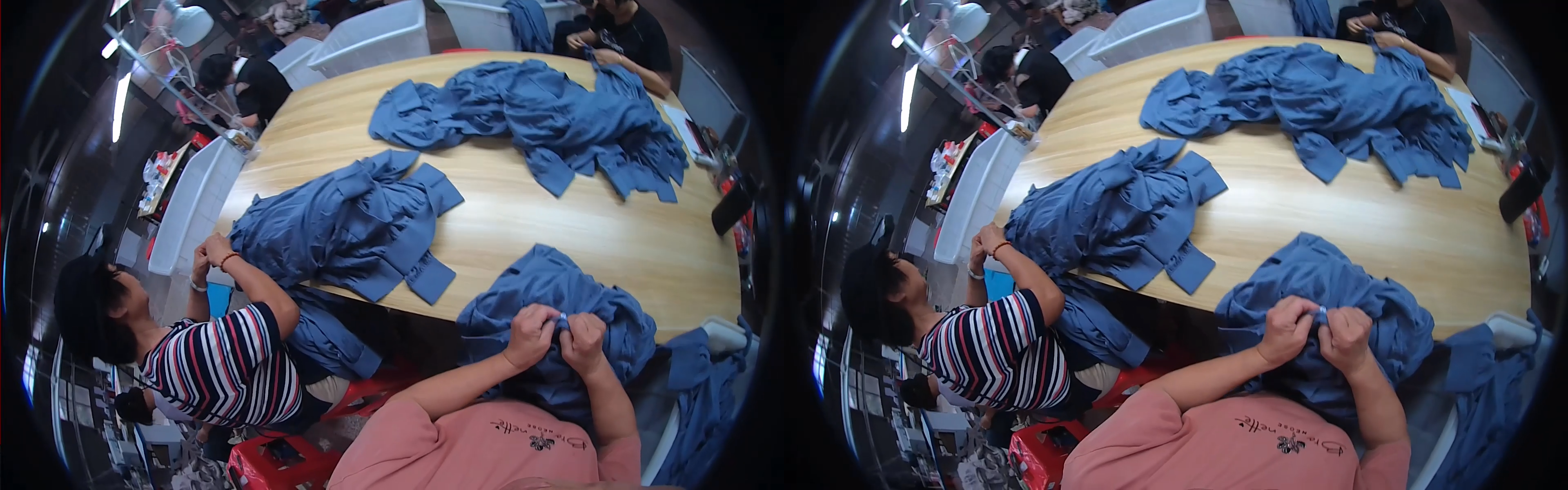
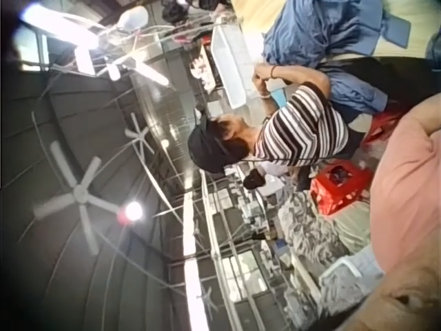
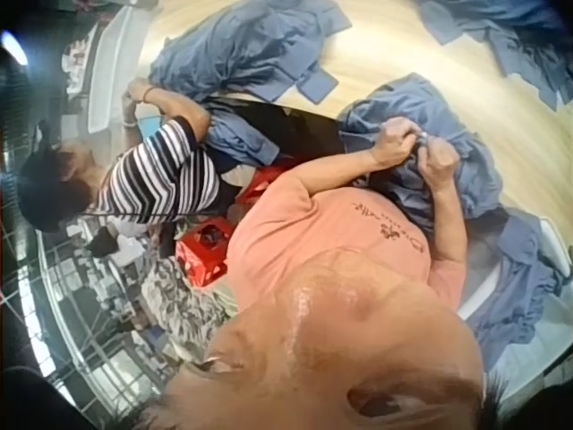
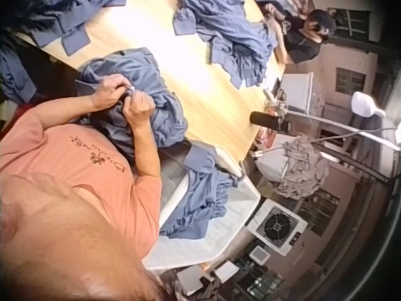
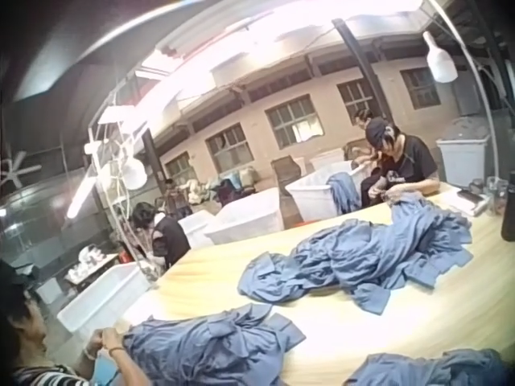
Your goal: Inspecting blue shirts for quality and sorting them into bins at a factory table.
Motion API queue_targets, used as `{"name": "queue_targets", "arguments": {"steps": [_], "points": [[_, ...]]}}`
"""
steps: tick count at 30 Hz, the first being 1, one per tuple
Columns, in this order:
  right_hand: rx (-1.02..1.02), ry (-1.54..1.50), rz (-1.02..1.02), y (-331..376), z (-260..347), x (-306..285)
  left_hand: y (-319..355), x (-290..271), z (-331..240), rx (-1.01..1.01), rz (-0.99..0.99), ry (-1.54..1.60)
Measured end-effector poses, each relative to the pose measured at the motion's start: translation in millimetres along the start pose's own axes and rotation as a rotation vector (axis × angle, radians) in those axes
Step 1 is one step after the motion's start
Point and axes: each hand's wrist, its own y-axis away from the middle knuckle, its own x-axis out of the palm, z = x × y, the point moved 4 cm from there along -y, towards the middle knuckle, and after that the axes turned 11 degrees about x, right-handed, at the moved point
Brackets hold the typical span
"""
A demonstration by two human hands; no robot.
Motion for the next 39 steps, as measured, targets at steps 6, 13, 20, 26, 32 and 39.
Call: {"name": "queue_targets", "arguments": {"steps": [6,13,20,26,32,39], "points": [[0.144,0.03,0.001,1,-8,6,-8,-1,-4,0.201,0.044,-0.131],[0.252,0.145,-0.027,-9,-22,0,-19,-27,16,0.022,0.22,-0.226],[-0.381,0.229,0.144,-8,20,8,1,-35,46,-0.372,0.26,0.079],[-0.389,0.098,0.194,-14,23,8,-2,-37,45,-0.411,0.261,0.109],[-0.365,0.1,0.256,-13,29,13,-2,-46,33,-0.345,0.277,0.152],[-0.368,0.062,0.21,-9,29,13,-15,-61,-7,0.215,0.018,-0.353]]}}
